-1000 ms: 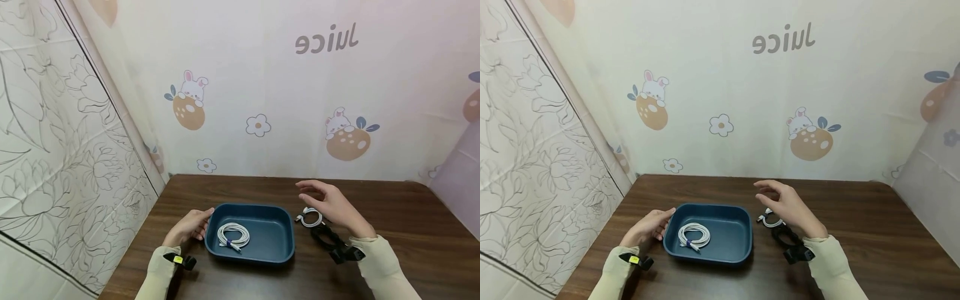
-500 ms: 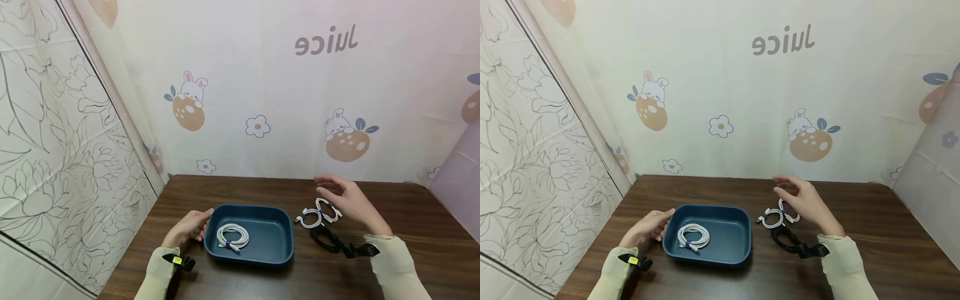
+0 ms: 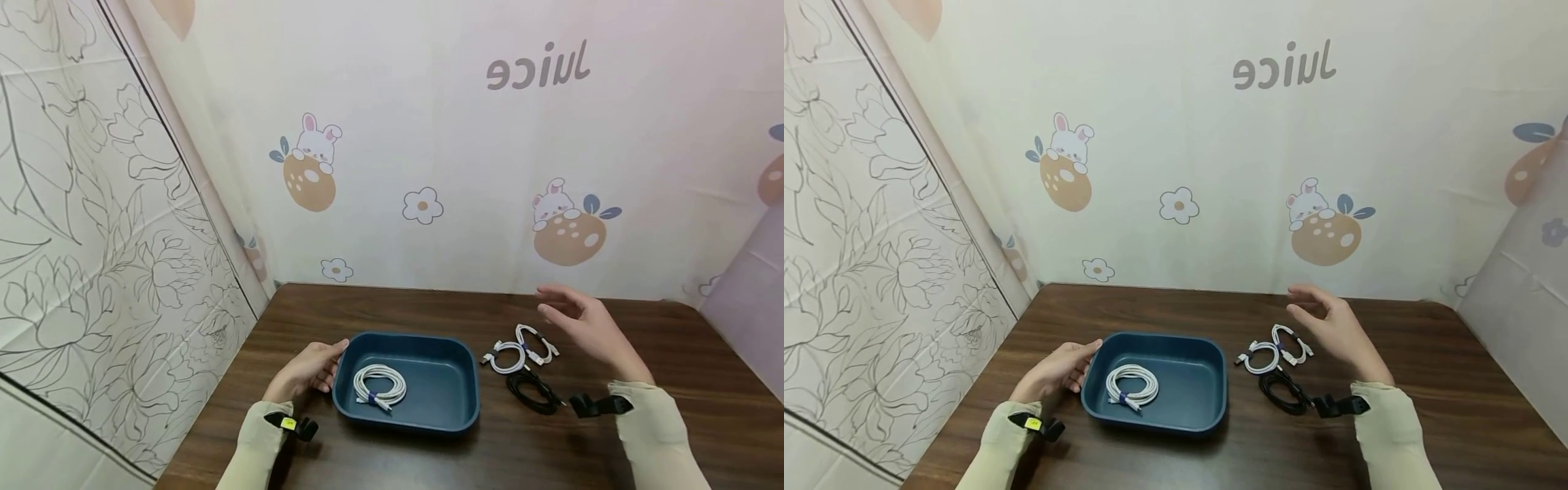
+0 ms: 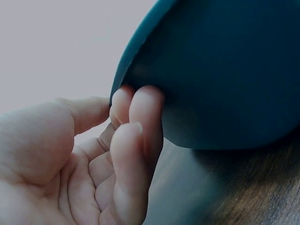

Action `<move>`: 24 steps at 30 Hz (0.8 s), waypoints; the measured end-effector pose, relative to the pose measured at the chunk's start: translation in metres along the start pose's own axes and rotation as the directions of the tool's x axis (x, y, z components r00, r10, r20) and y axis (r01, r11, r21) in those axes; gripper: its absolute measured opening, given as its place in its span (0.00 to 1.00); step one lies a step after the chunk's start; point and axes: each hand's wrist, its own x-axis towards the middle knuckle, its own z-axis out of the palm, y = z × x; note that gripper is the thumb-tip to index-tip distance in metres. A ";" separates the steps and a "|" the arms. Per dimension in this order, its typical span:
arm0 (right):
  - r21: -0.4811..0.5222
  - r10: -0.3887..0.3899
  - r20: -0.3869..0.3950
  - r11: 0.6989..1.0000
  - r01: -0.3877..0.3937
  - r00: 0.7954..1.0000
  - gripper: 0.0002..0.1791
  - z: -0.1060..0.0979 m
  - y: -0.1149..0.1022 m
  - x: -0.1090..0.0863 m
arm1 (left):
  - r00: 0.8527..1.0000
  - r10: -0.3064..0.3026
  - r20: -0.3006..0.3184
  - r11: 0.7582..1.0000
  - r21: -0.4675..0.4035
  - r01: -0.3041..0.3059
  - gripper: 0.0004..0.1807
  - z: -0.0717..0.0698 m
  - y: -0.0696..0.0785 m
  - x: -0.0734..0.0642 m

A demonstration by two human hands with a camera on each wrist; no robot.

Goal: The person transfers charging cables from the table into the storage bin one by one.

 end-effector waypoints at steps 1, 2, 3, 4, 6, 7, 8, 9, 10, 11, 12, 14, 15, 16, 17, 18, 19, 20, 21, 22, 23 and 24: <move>0.004 0.008 0.001 1.000 -0.008 1.000 0.21 0.000 0.004 0.000 | 1.000 0.000 0.000 1.000 0.001 0.000 0.29 0.000 0.000 0.000; 0.006 0.015 0.002 1.000 -0.015 1.000 0.21 0.000 0.007 -0.001 | 1.000 0.000 0.002 1.000 0.002 0.000 0.29 0.000 0.000 0.000; 0.008 0.023 0.002 1.000 -0.023 1.000 0.21 -0.001 0.011 -0.001 | 1.000 0.001 0.004 1.000 0.002 -0.001 0.29 0.000 0.001 -0.001; 0.011 0.030 0.004 0.999 -0.030 1.000 0.21 -0.001 0.014 -0.001 | 1.000 0.001 0.006 1.000 0.003 -0.001 0.29 0.000 0.001 -0.001; 0.018 0.044 0.012 0.999 -0.044 0.999 0.21 -0.002 0.021 -0.001 | 1.000 0.001 0.009 1.000 0.002 -0.001 0.29 0.000 0.001 -0.001; 0.026 0.052 0.019 0.998 -0.053 0.998 0.22 -0.003 0.024 -0.002 | 1.000 0.001 0.010 1.000 0.003 -0.002 0.29 0.000 0.002 -0.001; 0.034 0.063 0.025 0.997 -0.064 0.998 0.22 -0.004 0.027 -0.002 | 1.000 0.001 0.011 1.000 0.001 -0.001 0.29 0.000 0.002 -0.001; 0.042 0.074 0.034 0.996 -0.076 0.997 0.22 -0.005 0.029 -0.003 | 1.000 -0.001 0.010 1.000 -0.001 0.001 0.29 0.000 0.002 -0.002; 0.050 0.086 0.042 0.995 -0.088 0.995 0.23 -0.006 0.032 -0.003 | 1.000 -0.002 0.009 1.000 -0.003 0.002 0.29 0.000 0.002 -0.002; 0.057 0.099 0.050 0.993 -0.102 0.994 0.23 -0.007 0.035 -0.004 | 1.000 -0.003 0.008 1.000 -0.005 0.003 0.29 0.000 0.002 -0.002; 0.064 0.114 0.058 0.991 -0.118 0.992 0.24 -0.008 0.037 -0.005 | 1.000 -0.004 0.008 1.000 -0.005 0.004 0.29 0.000 0.002 -0.002; 0.075 0.140 0.067 0.987 -0.145 0.988 0.25 -0.011 0.042 -0.007 | 1.000 -0.005 0.008 1.000 -0.006 0.005 0.29 0.000 0.002 -0.001; 0.080 0.153 0.072 0.984 -0.159 0.986 0.25 -0.012 0.044 -0.008 | 1.000 -0.006 0.007 1.000 -0.007 0.006 0.29 0.000 0.002 -0.001; 0.085 0.168 0.079 0.981 -0.174 0.983 0.26 -0.012 0.046 -0.008 | 1.000 -0.005 0.007 1.000 -0.007 0.005 0.29 0.000 0.001 -0.001; 0.087 0.182 0.087 0.978 -0.190 0.979 0.27 -0.012 0.047 -0.009 | 1.000 -0.005 0.006 1.000 -0.007 0.005 0.29 0.000 0.001 -0.001; 0.089 0.196 0.096 0.975 -0.204 0.976 0.27 -0.012 0.049 -0.009 | 1.000 -0.004 0.006 1.000 -0.007 0.004 0.29 0.000 0.001 -0.001; 0.089 0.208 0.104 0.972 -0.218 0.972 0.28 -0.011 0.051 -0.009 | 1.000 -0.003 0.005 1.000 -0.007 0.003 0.29 0.000 0.001 -0.001; 0.088 0.222 0.115 0.969 -0.232 0.968 0.29 -0.011 0.052 -0.010 | 1.000 -0.003 0.004 1.000 -0.008 0.004 0.29 0.000 0.001 0.000; 0.088 0.236 0.124 0.965 -0.248 0.964 0.29 -0.010 0.054 -0.010 | 1.000 -0.003 0.003 1.000 -0.008 0.003 0.29 0.000 0.001 0.000; 0.081 0.247 0.133 0.962 -0.259 0.960 0.30 -0.009 0.055 -0.010 | 1.000 -0.003 0.003 1.000 -0.008 0.003 0.29 0.000 0.001 0.000; 0.075 0.257 0.139 0.960 -0.268 0.956 0.30 -0.009 0.056 -0.011 | 1.000 -0.003 0.003 1.000 -0.008 0.003 0.29 0.000 0.000 0.000; 0.077 0.262 0.146 0.958 -0.275 0.954 0.31 -0.008 0.057 -0.011 | 1.000 -0.003 0.002 1.000 -0.007 0.003 0.29 0.000 0.000 0.000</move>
